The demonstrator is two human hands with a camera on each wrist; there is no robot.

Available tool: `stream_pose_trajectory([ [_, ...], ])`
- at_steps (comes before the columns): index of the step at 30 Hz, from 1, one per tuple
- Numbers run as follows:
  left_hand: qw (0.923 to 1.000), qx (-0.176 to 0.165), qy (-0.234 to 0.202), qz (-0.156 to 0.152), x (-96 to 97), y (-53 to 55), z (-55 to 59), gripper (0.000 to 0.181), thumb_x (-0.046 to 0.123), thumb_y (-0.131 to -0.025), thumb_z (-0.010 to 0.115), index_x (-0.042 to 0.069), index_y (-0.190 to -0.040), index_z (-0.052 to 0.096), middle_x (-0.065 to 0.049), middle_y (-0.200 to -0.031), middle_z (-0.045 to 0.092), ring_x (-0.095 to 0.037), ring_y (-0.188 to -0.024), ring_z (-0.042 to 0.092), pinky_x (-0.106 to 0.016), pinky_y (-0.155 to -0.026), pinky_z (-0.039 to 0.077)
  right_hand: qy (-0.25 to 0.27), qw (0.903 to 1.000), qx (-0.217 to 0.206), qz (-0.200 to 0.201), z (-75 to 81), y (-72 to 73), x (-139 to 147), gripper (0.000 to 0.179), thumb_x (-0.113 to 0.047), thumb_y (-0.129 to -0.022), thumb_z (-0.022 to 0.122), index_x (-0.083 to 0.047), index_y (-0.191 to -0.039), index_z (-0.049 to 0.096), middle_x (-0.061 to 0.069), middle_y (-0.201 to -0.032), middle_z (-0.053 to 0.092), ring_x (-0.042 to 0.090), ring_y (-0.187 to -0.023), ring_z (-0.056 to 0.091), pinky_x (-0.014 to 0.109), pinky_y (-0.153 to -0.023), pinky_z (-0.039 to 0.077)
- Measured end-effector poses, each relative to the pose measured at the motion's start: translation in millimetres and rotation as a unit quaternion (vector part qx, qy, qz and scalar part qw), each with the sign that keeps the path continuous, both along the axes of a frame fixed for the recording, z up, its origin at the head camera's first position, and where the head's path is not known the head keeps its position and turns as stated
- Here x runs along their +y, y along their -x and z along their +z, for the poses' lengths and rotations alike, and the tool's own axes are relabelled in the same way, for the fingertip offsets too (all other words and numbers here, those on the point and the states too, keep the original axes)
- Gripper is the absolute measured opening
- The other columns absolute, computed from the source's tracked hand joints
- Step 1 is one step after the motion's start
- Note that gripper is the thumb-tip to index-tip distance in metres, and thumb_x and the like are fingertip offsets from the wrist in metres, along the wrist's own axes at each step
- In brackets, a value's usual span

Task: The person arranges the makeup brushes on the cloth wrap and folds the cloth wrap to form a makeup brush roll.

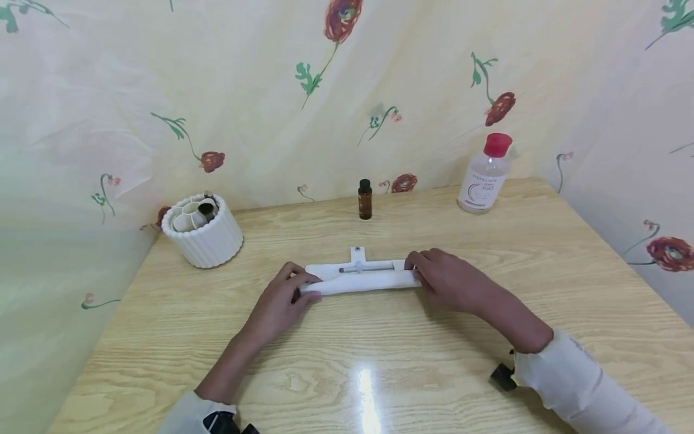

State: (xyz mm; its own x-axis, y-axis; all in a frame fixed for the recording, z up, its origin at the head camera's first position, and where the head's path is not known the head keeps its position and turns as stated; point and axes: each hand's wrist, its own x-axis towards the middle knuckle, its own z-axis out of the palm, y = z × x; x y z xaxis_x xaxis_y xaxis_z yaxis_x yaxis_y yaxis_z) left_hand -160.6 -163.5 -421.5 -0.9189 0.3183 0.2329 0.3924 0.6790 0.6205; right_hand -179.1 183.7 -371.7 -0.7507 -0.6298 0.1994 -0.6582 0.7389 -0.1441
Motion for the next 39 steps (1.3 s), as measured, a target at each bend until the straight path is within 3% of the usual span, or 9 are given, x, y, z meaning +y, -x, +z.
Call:
stream_pose_trajectory([
  [3, 1.0, 0.0, 0.002, 0.002, -1.1, 0.1, -0.6, 0.018, 0.024, -0.094, 0.073, 0.023, -0.112, 0.073, 0.009, -0.111, 0.05, -0.007, -0.077, 0.052, -0.025, -0.065, 0.046, -0.011, 0.9999, -0.006, -0.005, 13.1, 7.1, -9.7, 0.023, -0.003, -0.09, 0.071, -0.008, -0.111, 0.066, 0.005, -0.094, 0.067, 0.018, -0.08, 0.057, 0.033, -0.069, 0.053],
  [6, 1.0, 0.004, 0.002, 0.002, -1.9, 0.1, -1.5, 0.019, 0.024, -0.093, 0.073, 0.022, -0.112, 0.073, 0.009, -0.111, 0.051, -0.006, -0.076, 0.052, -0.025, -0.064, 0.046, 0.028, 0.9995, -0.009, 0.007, 17.3, 18.0, -26.1, 0.018, -0.008, -0.096, 0.066, -0.006, -0.114, 0.067, 0.007, -0.102, 0.068, 0.021, -0.088, 0.061, 0.037, -0.075, 0.054],
  [13, 0.9998, 0.017, 0.008, 0.004, -1.1, 1.2, -2.8, 0.02, 0.026, -0.093, 0.073, 0.024, -0.113, 0.074, 0.009, -0.111, 0.051, -0.006, -0.076, 0.052, -0.025, -0.064, 0.046, 0.088, 0.994, -0.06, 0.026, -12.6, 49.4, -62.9, 0.032, -0.01, -0.103, 0.054, 0.004, -0.131, 0.058, 0.019, -0.117, 0.06, 0.032, -0.104, 0.058, 0.048, -0.092, 0.047],
  [23, 0.9997, 0.024, 0.001, 0.005, 0.3, 3.3, -1.5, 0.019, 0.026, -0.092, 0.074, 0.025, -0.111, 0.075, 0.007, -0.111, 0.052, -0.006, -0.076, 0.052, -0.026, -0.065, 0.046, 0.12, 0.983, -0.131, -0.049, -23.5, 64.2, -87.2, 0.029, -0.008, -0.102, 0.049, 0.003, -0.124, 0.064, 0.021, -0.118, 0.058, 0.035, -0.113, 0.047, 0.048, -0.096, 0.037],
  [25, 0.9997, 0.023, 0.003, 0.006, -0.1, 3.2, -1.2, 0.019, 0.026, -0.092, 0.074, 0.024, -0.11, 0.075, 0.007, -0.111, 0.052, -0.006, -0.076, 0.052, -0.026, -0.065, 0.046, 0.155, 0.9724, -0.167, -0.05, -25.8, 67.8, -86.0, 0.027, -0.008, -0.102, 0.049, 0.001, -0.121, 0.065, 0.017, -0.114, 0.059, 0.031, -0.107, 0.05, 0.045, -0.092, 0.041],
  [30, 0.9998, 0.018, 0.006, 0.007, -1.0, 1.5, -1.0, 0.018, 0.026, -0.092, 0.074, 0.025, -0.11, 0.075, 0.008, -0.111, 0.052, -0.006, -0.076, 0.052, -0.026, -0.065, 0.046, 0.282, 0.9162, -0.276, -0.067, -28.0, 71.4, -80.4, 0.021, -0.012, -0.105, 0.05, -0.005, -0.123, 0.059, 0.011, -0.109, 0.063, 0.023, -0.093, 0.059, 0.037, -0.08, 0.049],
  [32, 0.9998, 0.014, 0.005, 0.009, -1.0, 1.1, -1.2, 0.018, 0.026, -0.092, 0.074, 0.026, -0.11, 0.075, 0.008, -0.111, 0.052, -0.006, -0.075, 0.052, -0.026, -0.065, 0.046, 0.309, 0.9048, -0.283, -0.075, -27.2, 69.6, -78.4, 0.018, -0.015, -0.106, 0.052, -0.009, -0.122, 0.058, 0.008, -0.108, 0.065, 0.021, -0.09, 0.062, 0.037, -0.078, 0.051],
  [34, 0.9999, 0.011, 0.003, 0.01, -0.7, 1.2, -1.5, 0.018, 0.025, -0.092, 0.074, 0.025, -0.11, 0.075, 0.009, -0.111, 0.052, -0.005, -0.075, 0.052, -0.026, -0.064, 0.046, 0.31, 0.9101, -0.267, -0.066, -26.9, 68.2, -76.9, 0.016, -0.016, -0.105, 0.055, -0.011, -0.119, 0.061, 0.004, -0.105, 0.069, 0.019, -0.088, 0.064, 0.036, -0.076, 0.052],
  [39, 0.9999, 0.01, 0.001, 0.009, -1.3, 1.4, -1.4, 0.018, 0.026, -0.092, 0.074, 0.024, -0.11, 0.075, 0.008, -0.111, 0.052, -0.006, -0.075, 0.052, -0.027, -0.064, 0.046, 0.27, 0.9396, -0.208, -0.03, -24.6, 61.2, -74.1, 0.009, -0.019, -0.101, 0.063, -0.019, -0.108, 0.069, -0.007, -0.098, 0.072, 0.01, -0.089, 0.066, 0.034, -0.077, 0.052],
])
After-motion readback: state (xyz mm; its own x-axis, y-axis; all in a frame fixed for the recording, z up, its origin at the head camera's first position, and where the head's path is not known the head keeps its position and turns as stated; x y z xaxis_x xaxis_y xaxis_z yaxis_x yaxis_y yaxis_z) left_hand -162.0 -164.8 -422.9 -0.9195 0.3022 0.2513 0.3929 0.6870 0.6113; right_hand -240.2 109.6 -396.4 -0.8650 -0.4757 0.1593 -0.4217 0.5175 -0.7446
